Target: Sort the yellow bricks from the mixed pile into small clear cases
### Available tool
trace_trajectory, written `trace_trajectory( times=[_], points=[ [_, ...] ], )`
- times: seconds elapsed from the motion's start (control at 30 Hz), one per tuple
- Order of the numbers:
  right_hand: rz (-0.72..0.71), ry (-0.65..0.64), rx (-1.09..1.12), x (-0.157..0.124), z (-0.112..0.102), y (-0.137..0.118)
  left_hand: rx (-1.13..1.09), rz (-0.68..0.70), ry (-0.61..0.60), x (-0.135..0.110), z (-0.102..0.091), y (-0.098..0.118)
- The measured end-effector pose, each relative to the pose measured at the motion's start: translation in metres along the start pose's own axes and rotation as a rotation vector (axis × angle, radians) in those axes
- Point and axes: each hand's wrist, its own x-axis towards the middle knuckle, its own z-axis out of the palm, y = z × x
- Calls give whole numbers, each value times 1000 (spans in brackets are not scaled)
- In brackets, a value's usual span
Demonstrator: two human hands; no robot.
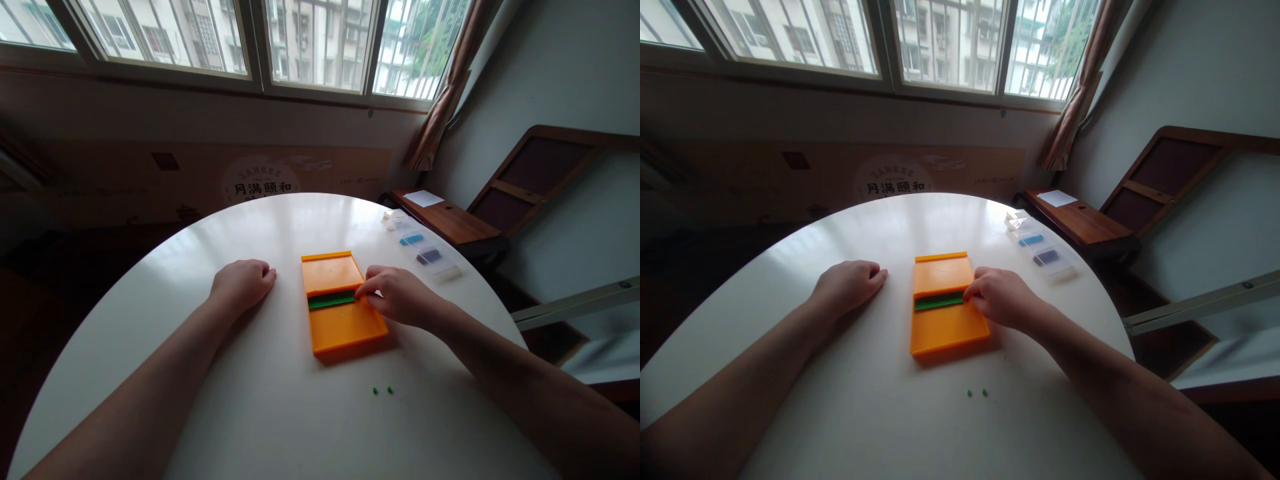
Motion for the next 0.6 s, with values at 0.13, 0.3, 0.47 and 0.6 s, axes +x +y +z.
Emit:
trace_trajectory(
  times=[0.13,0.3,0.47,0.6],
  points=[
    [35,52,12,-1,-2,0,-2,4,-3,0,1,-1],
    [59,64,8,-2,-5,-1,-8,8,14,0,3,-2],
    [45,39,15,-3,-6,-4,-6,8,10,0,2,-2],
    [64,6,-5,-3,-4,-5,2,19,17,-1,1,-1]
  ],
)
